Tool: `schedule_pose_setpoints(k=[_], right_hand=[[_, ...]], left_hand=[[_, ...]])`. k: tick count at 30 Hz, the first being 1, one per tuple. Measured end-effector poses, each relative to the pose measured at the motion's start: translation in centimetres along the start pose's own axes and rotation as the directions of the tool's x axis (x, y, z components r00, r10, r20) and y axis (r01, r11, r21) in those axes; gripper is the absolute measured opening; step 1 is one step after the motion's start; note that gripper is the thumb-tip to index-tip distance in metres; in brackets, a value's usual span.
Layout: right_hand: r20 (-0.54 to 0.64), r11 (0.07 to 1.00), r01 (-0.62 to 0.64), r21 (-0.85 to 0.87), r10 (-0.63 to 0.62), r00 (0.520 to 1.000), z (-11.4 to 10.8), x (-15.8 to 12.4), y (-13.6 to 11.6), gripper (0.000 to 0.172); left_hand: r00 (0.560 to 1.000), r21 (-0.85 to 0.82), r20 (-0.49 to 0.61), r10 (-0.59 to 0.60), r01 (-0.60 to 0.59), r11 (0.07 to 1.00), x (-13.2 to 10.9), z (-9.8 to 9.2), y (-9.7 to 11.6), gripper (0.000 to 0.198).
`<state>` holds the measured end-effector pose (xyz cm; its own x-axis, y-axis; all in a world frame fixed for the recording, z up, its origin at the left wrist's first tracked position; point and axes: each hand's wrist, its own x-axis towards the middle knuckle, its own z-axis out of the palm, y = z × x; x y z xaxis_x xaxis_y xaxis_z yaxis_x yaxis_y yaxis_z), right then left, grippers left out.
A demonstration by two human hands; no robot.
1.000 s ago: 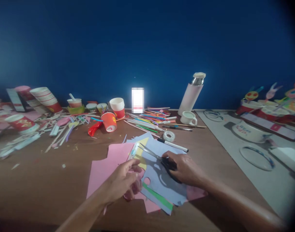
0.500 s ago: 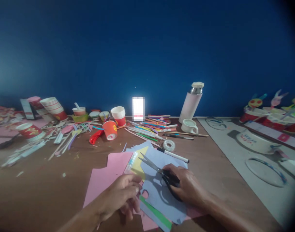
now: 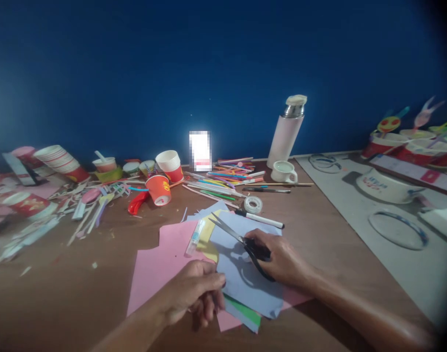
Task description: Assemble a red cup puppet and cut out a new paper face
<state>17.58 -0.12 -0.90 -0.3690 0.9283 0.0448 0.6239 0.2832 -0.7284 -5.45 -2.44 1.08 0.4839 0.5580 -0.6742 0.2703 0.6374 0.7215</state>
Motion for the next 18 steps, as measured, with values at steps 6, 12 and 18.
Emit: schedule_pose_setpoints(k=[6,12,18], right_hand=[[-0.109,0.972,-0.025,0.236,0.052,0.993,0.5,0.0,0.6,0.028],[-0.283,0.934,0.028,0.357,0.080,0.956,0.6,-0.1,0.5,0.032],[-0.335,0.899,0.017,0.437,0.145,0.931,0.3,0.0,0.5,0.032]], left_hand=[[0.989,0.332,-0.106,0.105,-0.065,0.941,2.2,0.9,3.5,0.027],[0.972,0.155,0.039,0.234,-0.237,0.959,4.2,0.9,4.8,0.014],[0.915,0.180,-0.139,0.378,-0.352,0.919,4.9,0.4,2.0,0.025]])
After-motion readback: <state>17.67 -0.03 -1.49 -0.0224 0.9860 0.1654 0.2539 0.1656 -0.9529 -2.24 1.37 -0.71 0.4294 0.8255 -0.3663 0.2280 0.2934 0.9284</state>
